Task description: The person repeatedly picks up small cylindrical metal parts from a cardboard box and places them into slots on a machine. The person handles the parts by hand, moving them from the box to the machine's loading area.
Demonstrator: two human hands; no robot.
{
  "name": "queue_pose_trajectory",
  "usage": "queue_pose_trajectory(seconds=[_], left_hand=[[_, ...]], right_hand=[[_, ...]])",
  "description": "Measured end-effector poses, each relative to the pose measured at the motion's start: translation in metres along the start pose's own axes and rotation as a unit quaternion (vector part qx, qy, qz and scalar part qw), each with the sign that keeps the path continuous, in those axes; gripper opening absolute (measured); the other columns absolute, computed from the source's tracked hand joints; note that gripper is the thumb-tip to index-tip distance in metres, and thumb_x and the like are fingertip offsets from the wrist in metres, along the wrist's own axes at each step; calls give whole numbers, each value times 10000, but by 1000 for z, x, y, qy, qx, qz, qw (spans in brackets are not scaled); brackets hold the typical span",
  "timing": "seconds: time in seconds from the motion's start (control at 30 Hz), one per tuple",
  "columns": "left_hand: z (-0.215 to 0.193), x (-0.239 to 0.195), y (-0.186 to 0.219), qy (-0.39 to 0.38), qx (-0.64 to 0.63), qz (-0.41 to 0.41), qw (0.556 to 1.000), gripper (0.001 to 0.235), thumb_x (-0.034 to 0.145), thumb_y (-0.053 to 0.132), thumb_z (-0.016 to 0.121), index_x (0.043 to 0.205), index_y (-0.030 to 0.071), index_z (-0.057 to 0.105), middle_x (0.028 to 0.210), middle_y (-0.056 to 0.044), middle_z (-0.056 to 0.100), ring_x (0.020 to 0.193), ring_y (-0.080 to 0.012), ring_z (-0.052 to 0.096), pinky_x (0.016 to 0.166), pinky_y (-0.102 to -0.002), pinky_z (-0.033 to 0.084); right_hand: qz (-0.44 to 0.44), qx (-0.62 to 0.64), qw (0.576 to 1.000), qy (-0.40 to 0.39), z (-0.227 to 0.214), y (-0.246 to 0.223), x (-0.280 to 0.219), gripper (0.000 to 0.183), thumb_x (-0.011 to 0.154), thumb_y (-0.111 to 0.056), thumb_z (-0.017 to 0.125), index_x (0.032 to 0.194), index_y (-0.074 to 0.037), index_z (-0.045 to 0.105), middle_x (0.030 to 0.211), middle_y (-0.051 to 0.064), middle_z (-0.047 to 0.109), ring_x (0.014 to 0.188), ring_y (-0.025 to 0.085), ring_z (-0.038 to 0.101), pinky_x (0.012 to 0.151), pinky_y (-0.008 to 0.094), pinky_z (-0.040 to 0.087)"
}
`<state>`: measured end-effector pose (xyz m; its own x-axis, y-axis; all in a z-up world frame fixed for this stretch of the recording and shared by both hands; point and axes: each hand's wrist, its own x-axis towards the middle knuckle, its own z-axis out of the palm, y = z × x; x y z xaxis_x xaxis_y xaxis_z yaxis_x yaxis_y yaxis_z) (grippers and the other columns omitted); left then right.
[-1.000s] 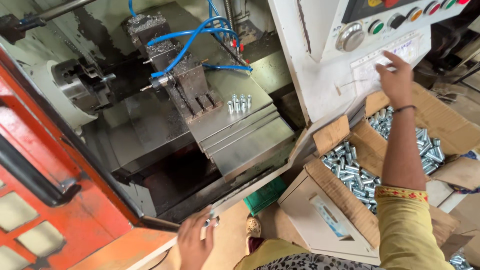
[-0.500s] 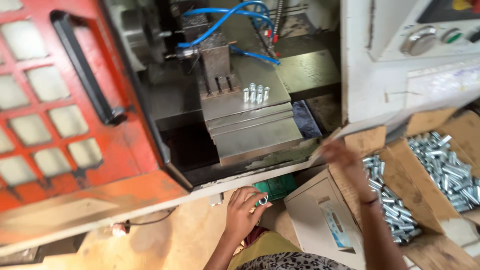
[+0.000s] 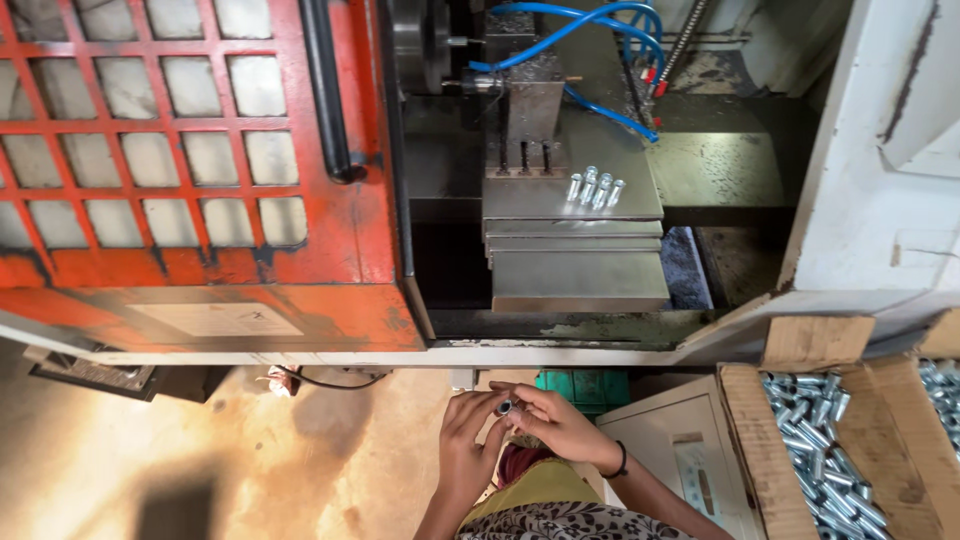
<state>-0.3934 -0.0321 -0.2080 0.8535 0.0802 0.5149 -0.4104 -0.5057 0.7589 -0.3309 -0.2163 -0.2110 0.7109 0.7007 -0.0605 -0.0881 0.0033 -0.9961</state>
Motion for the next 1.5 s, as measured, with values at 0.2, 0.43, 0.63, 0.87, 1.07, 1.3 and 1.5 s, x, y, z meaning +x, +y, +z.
queue_pose_trajectory(seconds=[0.2,0.43,0.63,0.87,1.07,1.3,1.5], left_hand=[[0,-7,-7,-41,49,-8,998,389,869,62,751,1258,77,742,1275,-82,745,1178,-289,658,980,-407,536],[2,3,3,-145,66,-11,987,761,772,111,834,1471,63,535,1579,-178,414,1330,-414,483,1084,-531,405],[8,5,8,-145,89,43,984,772,788,144,837,1472,56,490,1581,-181,395,1395,-379,442,1096,-519,372],[13,1,6,-129,78,44,988,666,773,83,810,1388,61,558,1485,-128,514,1382,-354,481,1103,-495,388],[17,-2,4,-112,71,41,990,622,790,109,815,1363,41,582,1401,-122,601,1344,-336,517,1103,-484,395],[19,-4,3,-111,55,40,992,619,767,110,809,1347,43,601,1379,-119,638,1342,-338,532,1099,-482,398],[21,-5,3,-110,45,37,992,618,769,107,805,1345,41,591,1368,-137,629,1343,-348,534,1103,-482,394]], right_hand=[[-21,-41,999,-3,2,4,5,371,1074,-264,558,1278,41,608,1118,113,672,1028,147,696,868,333,596],[-9,-41,996,82,-21,12,6,295,1013,-226,644,1163,27,665,999,59,716,885,128,694,771,298,602],[19,3,996,87,-20,15,-5,283,987,-225,646,1112,24,691,972,49,738,868,114,722,777,286,595],[-1,-11,998,61,-14,21,-10,251,1014,-213,654,1022,36,688,840,19,670,794,71,614,716,269,542],[-2,-17,999,48,-13,17,-12,255,1028,-212,647,1006,41,675,843,20,662,788,75,590,706,264,521],[35,2,998,49,-15,18,-13,269,1008,-238,645,1080,18,686,857,17,657,779,65,623,721,264,578],[46,8,998,34,-17,20,-13,300,1000,-260,665,1072,31,675,890,6,682,776,64,666,700,248,589]])
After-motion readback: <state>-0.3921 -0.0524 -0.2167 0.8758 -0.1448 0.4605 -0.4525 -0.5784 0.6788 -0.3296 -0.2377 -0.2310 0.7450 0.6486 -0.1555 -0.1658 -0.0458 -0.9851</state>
